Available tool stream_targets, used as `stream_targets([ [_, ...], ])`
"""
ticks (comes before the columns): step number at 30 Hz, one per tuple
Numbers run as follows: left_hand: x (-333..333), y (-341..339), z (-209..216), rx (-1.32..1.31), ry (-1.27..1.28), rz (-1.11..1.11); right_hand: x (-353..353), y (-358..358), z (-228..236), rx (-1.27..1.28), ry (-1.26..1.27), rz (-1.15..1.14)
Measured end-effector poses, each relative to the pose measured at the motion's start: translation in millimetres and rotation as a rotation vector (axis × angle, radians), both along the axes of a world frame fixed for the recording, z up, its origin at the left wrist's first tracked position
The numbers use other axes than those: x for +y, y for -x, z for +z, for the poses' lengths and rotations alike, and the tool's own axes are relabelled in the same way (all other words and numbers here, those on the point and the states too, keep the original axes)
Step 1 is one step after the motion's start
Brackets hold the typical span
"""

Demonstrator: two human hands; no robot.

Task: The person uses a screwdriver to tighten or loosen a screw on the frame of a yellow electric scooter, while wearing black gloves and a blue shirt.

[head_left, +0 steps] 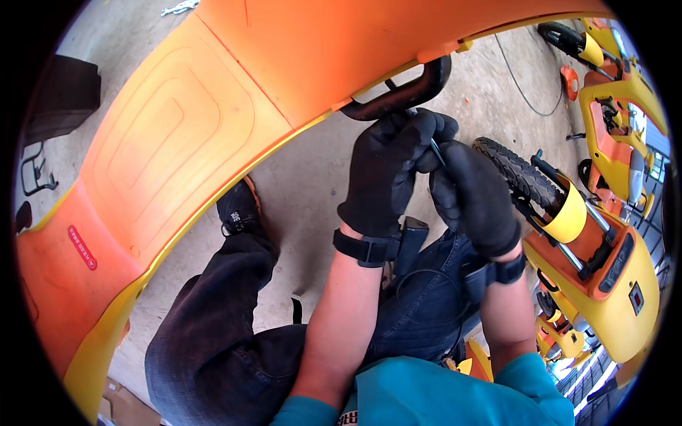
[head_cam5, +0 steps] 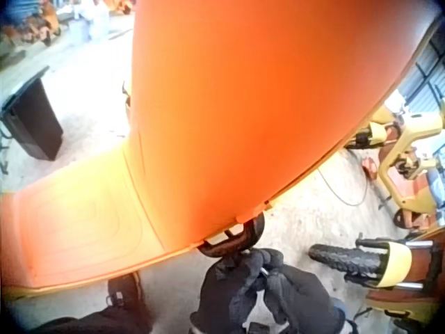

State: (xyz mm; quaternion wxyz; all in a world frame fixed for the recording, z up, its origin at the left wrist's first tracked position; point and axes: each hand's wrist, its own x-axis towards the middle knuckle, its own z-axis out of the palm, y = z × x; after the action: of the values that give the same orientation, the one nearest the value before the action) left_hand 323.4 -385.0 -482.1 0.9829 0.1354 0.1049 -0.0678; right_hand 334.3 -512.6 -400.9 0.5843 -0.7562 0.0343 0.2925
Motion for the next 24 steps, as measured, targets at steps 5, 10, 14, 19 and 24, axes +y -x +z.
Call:
stream_targets([
  [5, 6, 2, 23, 0.162, -0.279, 0.000, -15, -9, -16, 0.666, -0.683, -0.102],
  [10, -6, 3, 50, 0.431, -0.558, 0.165, -10, 0, -15, -0.663, 0.329, 0.474],
  [14, -5, 3, 50, 0.435, -0.591, 0.105, 2, -3, -13, -0.511, 0.327, 0.359],
  [19, -4, 4, 42, 0.303, -0.430, 0.060, 29, 18, -3, -0.625, 0.661, 0.080],
  [24, -4, 1, 6, 0.043, -0.152, 0.039, 29, 20, -11, -0.567, 0.503, -0.020],
])
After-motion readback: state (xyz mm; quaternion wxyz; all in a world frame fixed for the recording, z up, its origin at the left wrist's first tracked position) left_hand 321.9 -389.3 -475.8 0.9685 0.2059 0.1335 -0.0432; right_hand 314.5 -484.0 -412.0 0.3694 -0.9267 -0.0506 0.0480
